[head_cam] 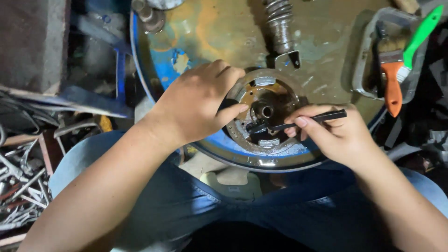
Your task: Cleaning a motorcycle brake drum component using a brush and a pick to remove rust and debris.
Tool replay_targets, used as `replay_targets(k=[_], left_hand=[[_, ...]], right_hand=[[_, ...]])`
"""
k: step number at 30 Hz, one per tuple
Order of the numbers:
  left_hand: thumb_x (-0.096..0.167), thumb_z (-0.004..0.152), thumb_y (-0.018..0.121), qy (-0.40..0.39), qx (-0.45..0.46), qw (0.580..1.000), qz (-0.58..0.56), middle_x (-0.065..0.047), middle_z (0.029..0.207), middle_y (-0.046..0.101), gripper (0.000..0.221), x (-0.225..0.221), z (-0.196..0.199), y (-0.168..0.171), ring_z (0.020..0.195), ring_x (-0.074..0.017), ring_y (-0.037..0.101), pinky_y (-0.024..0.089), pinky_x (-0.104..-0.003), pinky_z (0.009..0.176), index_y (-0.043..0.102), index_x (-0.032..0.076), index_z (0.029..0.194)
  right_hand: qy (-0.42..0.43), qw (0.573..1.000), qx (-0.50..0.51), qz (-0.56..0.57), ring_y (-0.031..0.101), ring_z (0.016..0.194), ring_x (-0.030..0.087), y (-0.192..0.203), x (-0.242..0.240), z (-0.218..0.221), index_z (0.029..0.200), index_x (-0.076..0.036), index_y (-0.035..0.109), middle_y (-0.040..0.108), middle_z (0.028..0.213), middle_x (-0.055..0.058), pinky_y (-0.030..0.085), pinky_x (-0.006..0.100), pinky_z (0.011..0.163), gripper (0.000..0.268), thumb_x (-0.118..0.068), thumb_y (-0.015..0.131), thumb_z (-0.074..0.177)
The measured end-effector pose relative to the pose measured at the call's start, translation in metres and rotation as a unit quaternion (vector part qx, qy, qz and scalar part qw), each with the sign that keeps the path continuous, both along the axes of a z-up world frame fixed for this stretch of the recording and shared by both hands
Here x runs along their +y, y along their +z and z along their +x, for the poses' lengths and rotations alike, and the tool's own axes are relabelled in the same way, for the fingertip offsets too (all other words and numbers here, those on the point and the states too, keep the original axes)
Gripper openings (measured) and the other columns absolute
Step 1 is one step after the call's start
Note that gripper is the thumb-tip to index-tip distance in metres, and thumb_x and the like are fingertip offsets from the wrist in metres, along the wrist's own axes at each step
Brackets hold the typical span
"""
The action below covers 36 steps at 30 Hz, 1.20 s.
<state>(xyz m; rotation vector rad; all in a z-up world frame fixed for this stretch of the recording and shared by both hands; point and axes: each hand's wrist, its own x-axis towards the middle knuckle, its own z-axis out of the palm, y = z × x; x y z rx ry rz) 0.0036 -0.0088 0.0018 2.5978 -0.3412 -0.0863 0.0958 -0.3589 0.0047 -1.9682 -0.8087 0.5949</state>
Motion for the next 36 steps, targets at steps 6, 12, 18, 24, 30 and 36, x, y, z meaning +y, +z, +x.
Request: replay_targets(k=[6,12,18,24,30,36], left_hand=[[0.049,0.120,0.081,-0.003,-0.021,1.000,-0.015,-0.018,0.136,0.073,0.063,0.001,-0.002,0.003,0.113,-0.0421,0.075,0.063,-0.055,0.091,0.065,0.003,0.160],[0.051,0.118,0.081,-0.004,-0.006,1.000,-0.006,-0.019,0.137,0.072,0.064,-0.001,0.000,-0.003,0.121,-0.0448,0.074,0.063,-0.058,0.094,0.065,0.005,0.160],[0.052,0.121,0.077,0.002,0.006,1.000,-0.011,-0.017,0.139,0.072,0.064,-0.001,0.001,-0.001,0.115,-0.0427,0.076,0.063,-0.057,0.091,0.065,0.006,0.163],[0.048,0.121,0.078,-0.012,-0.012,1.000,-0.009,-0.018,0.145,0.073,0.060,-0.003,0.003,0.002,0.123,-0.0427,0.076,0.064,-0.057,0.098,0.068,0.003,0.160],[0.047,0.119,0.084,-0.014,-0.050,0.999,-0.001,-0.019,0.136,0.074,0.062,0.000,0.001,-0.004,0.117,-0.0435,0.076,0.065,-0.056,0.096,0.070,0.002,0.157],[0.048,0.119,0.083,-0.012,-0.030,0.999,-0.001,-0.019,0.141,0.073,0.062,0.000,0.002,-0.001,0.115,-0.0433,0.077,0.066,-0.057,0.093,0.069,0.002,0.159]], right_hand=[[-0.052,0.999,-0.004,0.008,0.084,0.083,0.025,0.004,-0.009,0.015,0.121,0.009,0.082,0.087,0.096,0.019,0.070,0.032,0.077,0.030,-0.010,0.061,0.131],[-0.022,0.999,0.015,0.031,0.089,0.085,0.023,0.011,-0.010,0.012,0.121,0.008,0.085,0.089,0.098,0.018,0.073,0.029,0.070,0.027,-0.009,0.064,0.126],[-0.116,0.991,0.046,0.049,0.082,0.070,0.035,0.013,-0.025,0.020,0.122,0.018,0.076,0.080,0.091,0.029,0.067,0.036,0.059,0.043,-0.017,0.055,0.136],[-0.028,0.997,0.035,0.056,0.095,0.083,0.032,0.011,-0.021,0.014,0.120,0.010,0.079,0.088,0.093,0.024,0.084,0.038,0.081,0.032,-0.014,0.060,0.127],[-0.110,0.992,0.059,0.017,0.089,0.081,0.034,-0.005,-0.020,0.035,0.120,0.009,0.077,0.084,0.092,0.025,0.076,0.038,0.080,0.038,-0.015,0.055,0.138],[-0.018,0.997,-0.025,-0.075,0.085,0.070,0.013,0.008,-0.009,0.034,0.114,-0.006,0.082,0.087,0.086,0.005,0.071,0.024,0.063,0.036,-0.021,0.056,0.133]])
